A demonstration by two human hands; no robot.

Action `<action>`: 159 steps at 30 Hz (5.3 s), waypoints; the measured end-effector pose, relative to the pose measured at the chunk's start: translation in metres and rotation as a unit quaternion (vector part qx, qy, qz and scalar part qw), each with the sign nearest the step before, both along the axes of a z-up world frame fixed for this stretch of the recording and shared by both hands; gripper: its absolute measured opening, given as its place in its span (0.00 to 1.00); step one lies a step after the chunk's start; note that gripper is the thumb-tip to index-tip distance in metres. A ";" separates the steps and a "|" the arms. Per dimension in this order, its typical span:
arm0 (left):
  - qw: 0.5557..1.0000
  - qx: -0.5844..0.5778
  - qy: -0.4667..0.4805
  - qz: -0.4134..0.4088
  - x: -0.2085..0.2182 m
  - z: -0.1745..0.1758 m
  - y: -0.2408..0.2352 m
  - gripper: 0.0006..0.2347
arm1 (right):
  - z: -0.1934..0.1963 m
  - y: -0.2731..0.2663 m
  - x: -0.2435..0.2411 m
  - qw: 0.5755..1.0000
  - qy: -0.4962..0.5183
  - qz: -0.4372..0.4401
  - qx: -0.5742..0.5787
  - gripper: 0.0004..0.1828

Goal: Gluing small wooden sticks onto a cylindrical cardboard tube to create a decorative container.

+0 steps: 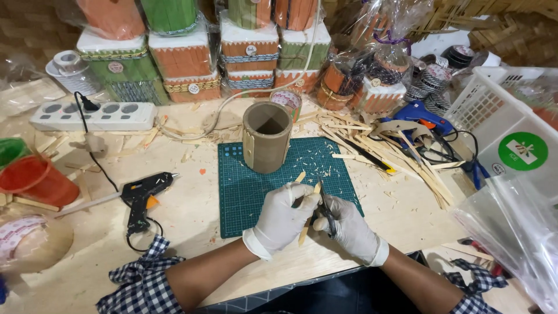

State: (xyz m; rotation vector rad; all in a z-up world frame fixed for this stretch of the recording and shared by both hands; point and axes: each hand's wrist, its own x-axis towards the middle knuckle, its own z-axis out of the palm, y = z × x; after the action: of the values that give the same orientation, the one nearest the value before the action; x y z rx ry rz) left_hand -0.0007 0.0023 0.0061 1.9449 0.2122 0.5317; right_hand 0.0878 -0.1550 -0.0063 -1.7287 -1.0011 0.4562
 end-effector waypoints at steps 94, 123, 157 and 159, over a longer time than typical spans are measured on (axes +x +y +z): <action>0.945 0.307 -0.113 -0.027 -0.018 -0.041 0.061 0.18 | -0.021 -0.027 0.202 0.818 -0.235 -0.151 -0.503 0.19; 0.955 0.252 -0.155 0.011 -0.018 -0.030 0.067 0.07 | -0.018 0.112 0.230 0.846 -0.333 -0.286 -0.302 0.16; 0.982 -0.180 0.039 0.040 -0.025 -0.008 0.049 0.06 | -0.020 -0.049 0.141 0.851 -0.284 -0.285 -0.338 0.20; 0.982 -0.179 0.036 0.051 -0.025 -0.010 0.047 0.06 | -0.011 -0.046 0.137 0.858 -0.250 -0.282 -0.350 0.17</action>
State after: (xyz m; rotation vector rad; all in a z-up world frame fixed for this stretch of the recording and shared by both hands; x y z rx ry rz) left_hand -0.0256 0.0496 -0.0037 1.6097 0.4268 0.4551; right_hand 0.2247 -0.2011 -0.0175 -2.7855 -0.6305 -0.0505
